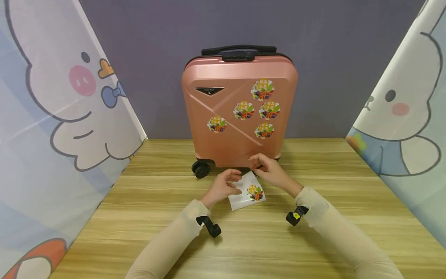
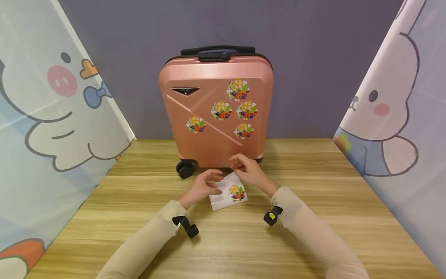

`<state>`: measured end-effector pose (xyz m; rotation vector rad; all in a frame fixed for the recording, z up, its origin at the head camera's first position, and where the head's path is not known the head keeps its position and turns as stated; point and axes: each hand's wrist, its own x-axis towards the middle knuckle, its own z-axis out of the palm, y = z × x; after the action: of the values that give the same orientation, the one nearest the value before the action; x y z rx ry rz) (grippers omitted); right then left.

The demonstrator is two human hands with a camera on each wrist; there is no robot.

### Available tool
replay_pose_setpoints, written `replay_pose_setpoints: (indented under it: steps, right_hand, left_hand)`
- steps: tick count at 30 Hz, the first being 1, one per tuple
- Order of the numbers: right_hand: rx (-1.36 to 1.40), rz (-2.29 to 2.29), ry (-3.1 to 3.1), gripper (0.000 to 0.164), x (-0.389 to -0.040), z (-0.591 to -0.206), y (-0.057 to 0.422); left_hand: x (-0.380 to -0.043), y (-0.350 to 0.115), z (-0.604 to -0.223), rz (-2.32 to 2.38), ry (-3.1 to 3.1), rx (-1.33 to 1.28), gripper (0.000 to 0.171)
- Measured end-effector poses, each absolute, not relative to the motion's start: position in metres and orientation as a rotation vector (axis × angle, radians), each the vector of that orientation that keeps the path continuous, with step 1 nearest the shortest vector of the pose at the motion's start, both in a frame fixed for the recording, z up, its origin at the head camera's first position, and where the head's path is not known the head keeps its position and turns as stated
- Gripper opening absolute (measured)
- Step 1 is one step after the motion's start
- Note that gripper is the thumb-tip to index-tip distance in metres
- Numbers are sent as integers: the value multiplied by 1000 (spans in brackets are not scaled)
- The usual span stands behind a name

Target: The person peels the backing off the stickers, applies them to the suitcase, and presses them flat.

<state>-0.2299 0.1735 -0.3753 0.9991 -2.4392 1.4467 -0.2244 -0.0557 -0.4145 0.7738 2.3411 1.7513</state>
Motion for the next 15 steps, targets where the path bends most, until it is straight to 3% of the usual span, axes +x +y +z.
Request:
replay_pose_setpoints:
  steps: [15]
  right_hand:
    - [1101,1054,-2648,32,-217,-392,195]
  left_hand:
    - [-227,-39,-420,1076,2739,886,71]
